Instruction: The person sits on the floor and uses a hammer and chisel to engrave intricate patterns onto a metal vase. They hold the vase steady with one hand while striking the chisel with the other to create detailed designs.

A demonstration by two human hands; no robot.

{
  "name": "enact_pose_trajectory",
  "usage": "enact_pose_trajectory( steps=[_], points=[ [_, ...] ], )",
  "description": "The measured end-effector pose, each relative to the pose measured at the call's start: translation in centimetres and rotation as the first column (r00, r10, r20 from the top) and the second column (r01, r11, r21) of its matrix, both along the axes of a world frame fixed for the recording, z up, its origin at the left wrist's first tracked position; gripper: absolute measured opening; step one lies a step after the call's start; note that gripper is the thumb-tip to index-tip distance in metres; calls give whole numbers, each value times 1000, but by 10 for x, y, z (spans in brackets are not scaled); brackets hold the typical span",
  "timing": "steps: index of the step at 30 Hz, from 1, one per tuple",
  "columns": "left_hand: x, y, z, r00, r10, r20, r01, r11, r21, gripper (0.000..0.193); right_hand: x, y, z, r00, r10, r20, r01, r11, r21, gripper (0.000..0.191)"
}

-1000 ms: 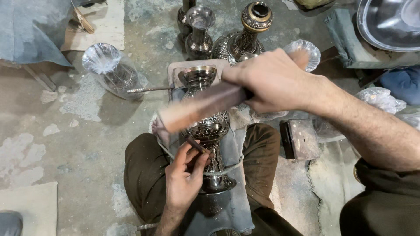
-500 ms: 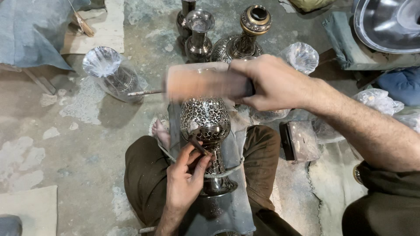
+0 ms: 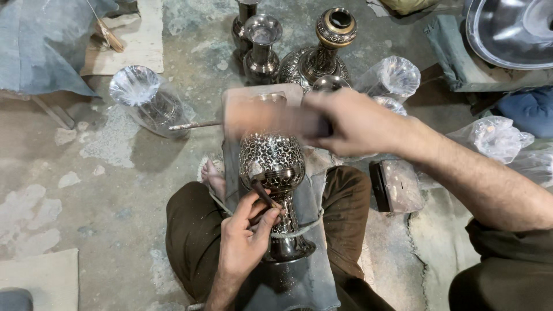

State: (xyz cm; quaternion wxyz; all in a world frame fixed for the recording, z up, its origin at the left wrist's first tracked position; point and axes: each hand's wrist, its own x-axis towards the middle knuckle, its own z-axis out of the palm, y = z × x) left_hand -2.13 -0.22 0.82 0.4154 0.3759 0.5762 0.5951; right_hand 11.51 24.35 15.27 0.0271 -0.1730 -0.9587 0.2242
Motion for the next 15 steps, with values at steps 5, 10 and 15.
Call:
enact_pose_trajectory(
  steps=[5, 10, 15],
  points=[
    [-1, 0, -2, 999, -34, 34, 33, 999, 16, 39, 4, -2, -2, 995, -36, -96, 36, 999, 0, 35],
    [-3, 1, -5, 999, -37, 5, 37, 999, 4, 37, 4, 4, 0, 983, 34, 180, -87, 950, 300, 33],
    [-7, 4, -5, 996, -90, 21, 89, 995, 42, 39, 4, 11, -2, 998, 19, 57, -31, 976, 216, 45]
  ],
)
